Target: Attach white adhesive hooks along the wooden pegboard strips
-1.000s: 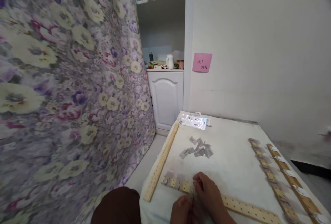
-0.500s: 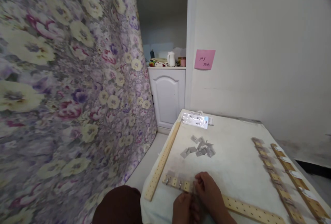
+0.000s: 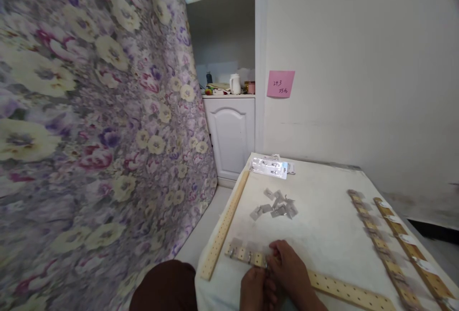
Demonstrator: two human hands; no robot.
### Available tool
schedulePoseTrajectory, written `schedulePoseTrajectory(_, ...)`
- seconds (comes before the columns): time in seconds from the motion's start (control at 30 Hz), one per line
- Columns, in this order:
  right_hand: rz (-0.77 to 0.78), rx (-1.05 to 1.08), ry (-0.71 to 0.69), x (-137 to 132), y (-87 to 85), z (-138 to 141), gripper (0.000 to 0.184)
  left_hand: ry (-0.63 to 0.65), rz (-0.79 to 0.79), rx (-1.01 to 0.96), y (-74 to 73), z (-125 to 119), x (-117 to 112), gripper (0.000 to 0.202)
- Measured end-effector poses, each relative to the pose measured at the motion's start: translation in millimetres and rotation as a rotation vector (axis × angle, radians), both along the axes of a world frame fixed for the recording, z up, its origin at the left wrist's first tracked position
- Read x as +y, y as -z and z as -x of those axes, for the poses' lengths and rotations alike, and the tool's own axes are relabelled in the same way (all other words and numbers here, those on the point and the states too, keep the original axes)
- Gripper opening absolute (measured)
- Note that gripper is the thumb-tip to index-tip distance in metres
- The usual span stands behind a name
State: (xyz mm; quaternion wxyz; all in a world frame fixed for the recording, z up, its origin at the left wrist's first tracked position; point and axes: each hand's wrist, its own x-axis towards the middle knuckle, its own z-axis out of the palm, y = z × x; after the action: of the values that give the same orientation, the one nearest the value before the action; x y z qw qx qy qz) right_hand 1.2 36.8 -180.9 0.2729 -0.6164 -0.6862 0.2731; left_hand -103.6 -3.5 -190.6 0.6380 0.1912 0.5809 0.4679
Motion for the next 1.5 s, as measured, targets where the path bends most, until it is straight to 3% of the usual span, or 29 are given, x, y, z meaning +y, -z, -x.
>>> schedulePoseTrajectory(0.43,0.048,0.024,0.020,0,-4.6,0,0.019,0.005,0.013,0.001,-4.8,-2,1,0.037)
schedulePoseTrajectory(0.83,0.177,0.009,-0.021,21,-2.2,-4,0.018,0.026,0.007,-0.001,-6.3,-2,1,0.032)
schedulePoseTrajectory(1.3,0.174,0.033,-0.029,21,-2.8,-6,0.018,0.029,0.016,0.006,-4.8,-4,2,0.029)
schedulePoseTrajectory(1.5,0.178,0.027,-0.055,26,0.2,-8,0.018,0.023,0.034,0.036,-12.1,-6,-2,0.021)
